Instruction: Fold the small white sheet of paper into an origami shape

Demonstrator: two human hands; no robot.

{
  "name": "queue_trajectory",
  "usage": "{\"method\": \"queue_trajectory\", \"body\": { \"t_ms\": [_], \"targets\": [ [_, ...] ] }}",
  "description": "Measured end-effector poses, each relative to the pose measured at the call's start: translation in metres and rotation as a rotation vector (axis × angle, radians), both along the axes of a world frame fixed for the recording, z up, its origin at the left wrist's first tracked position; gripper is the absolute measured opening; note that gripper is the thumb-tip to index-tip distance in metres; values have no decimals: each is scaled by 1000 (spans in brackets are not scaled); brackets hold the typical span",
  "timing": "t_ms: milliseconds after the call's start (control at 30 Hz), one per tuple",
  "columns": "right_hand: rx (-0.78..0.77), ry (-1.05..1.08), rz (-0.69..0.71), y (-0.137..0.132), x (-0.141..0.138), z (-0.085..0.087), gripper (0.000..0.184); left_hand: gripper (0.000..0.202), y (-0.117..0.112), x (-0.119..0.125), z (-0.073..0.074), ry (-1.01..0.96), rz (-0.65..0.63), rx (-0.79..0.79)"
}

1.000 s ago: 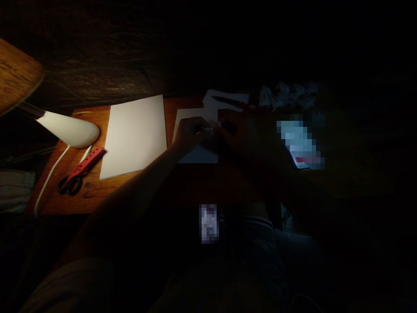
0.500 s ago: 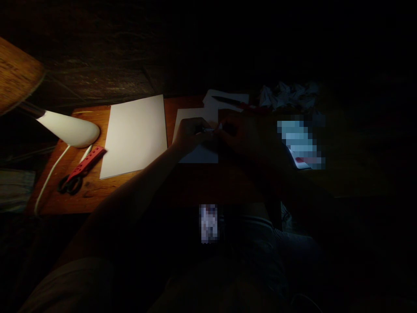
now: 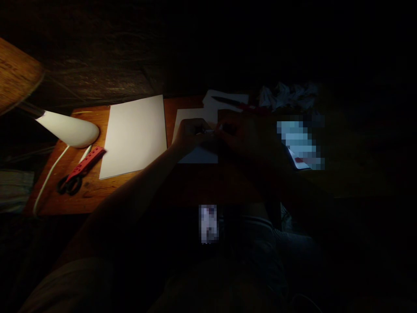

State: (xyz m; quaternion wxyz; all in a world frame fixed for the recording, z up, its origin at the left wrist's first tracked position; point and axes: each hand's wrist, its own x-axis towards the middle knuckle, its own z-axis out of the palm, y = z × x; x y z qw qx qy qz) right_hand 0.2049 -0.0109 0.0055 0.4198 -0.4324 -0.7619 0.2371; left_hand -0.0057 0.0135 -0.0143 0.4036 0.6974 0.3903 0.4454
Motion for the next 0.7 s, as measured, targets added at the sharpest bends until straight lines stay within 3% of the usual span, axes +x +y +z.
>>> {"method": "queue_trajectory", "body": {
  "t_ms": [467,700],
  "targets": [
    [-39,35,-5,0,0,-2,16,27,-6,1,7,-21,-79,1],
    [-29,45,9,0,0,-3,11,22,-8,1,13,-24,-93,42]
  ]
}}
